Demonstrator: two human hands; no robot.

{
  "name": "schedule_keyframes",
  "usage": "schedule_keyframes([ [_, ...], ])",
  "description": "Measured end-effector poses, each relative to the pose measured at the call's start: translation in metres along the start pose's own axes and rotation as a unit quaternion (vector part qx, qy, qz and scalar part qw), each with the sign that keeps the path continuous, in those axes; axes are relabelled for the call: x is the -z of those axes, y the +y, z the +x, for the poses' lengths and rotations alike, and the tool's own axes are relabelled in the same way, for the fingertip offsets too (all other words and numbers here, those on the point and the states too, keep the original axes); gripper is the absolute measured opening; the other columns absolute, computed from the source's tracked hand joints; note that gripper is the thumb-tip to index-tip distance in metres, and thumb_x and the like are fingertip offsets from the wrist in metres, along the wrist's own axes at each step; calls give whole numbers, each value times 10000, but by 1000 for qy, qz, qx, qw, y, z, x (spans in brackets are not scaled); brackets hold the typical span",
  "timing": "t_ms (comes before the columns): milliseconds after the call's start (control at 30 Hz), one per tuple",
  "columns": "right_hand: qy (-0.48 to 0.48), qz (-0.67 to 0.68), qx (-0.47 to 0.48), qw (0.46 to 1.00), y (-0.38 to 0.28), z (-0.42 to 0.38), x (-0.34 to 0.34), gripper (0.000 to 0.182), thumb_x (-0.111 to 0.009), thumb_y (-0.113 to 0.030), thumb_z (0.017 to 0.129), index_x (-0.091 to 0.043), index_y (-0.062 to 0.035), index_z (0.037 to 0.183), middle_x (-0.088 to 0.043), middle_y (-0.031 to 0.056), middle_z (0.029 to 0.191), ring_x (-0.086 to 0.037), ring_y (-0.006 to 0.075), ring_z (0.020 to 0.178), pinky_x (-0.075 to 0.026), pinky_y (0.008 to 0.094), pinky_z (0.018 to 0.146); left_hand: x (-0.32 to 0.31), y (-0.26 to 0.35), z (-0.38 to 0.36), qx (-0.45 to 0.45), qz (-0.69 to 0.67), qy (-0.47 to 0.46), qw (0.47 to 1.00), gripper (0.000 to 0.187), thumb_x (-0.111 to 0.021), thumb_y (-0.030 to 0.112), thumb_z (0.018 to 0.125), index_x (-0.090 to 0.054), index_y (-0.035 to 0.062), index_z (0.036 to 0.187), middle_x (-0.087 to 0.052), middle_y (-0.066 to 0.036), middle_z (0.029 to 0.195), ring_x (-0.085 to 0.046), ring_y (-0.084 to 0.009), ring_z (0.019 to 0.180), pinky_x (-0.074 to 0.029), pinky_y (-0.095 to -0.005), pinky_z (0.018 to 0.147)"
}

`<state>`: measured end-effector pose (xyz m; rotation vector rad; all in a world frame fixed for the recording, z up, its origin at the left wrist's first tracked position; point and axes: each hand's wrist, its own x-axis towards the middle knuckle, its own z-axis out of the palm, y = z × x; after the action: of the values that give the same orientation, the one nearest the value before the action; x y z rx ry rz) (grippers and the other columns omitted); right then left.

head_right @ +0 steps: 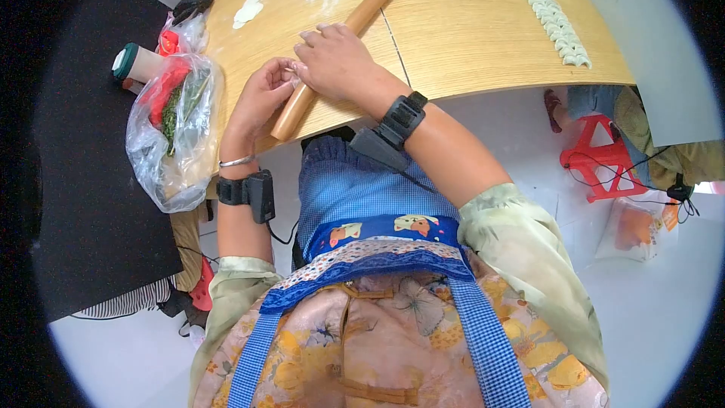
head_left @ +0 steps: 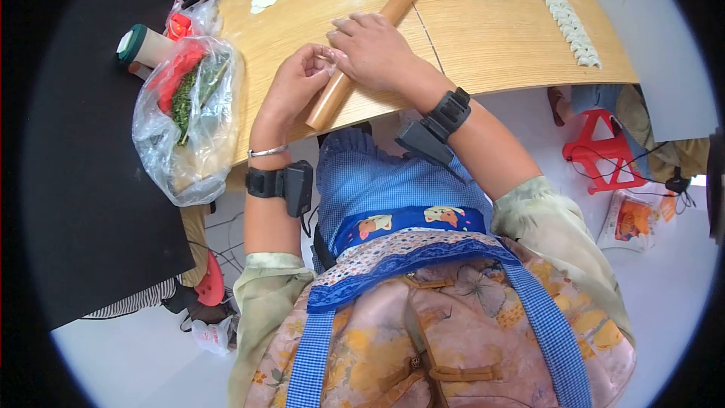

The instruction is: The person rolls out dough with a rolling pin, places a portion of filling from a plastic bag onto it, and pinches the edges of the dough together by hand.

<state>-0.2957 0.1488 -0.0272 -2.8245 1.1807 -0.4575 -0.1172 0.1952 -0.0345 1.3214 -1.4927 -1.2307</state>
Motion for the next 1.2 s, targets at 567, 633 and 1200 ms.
schedule_keyframes([
  [567, 133, -8, 4, 991, 14, -70, -4, 523, -414, -418, 1008, -556, -27, 1325, -534, 149, 1394, -385, 318, 1399, -235, 535, 1176, -10, -1, -5, -24, 124, 64, 990, 200, -553, 87, 961, -605, -14, 1126, -584, 6, 856, -551, -69, 782, -468, -207, 690],
  [633, 127, -9, 8, 992, 11, -54, -7, 515, -416, -418, 1008, -570, -25, 1304, -554, 155, 1364, -406, 322, 1383, -241, 542, 1170, -9, 5, -7, -14, 124, 58, 991, 205, -528, 110, 978, -607, -13, 1123, -586, 1, 850, -546, -68, 781, -463, -211, 685],
  [1200, 97, -5, -3, 995, 12, -56, -7, 513, -392, -391, 1020, -533, -39, 1365, -507, 138, 1438, -366, 300, 1418, -216, 532, 1189, -16, 5, 2, 4, 238, 88, 967, 174, -636, 111, 914, -650, -42, 997, -656, -51, 845, -585, -101, 743, -488, -260, 688],
])
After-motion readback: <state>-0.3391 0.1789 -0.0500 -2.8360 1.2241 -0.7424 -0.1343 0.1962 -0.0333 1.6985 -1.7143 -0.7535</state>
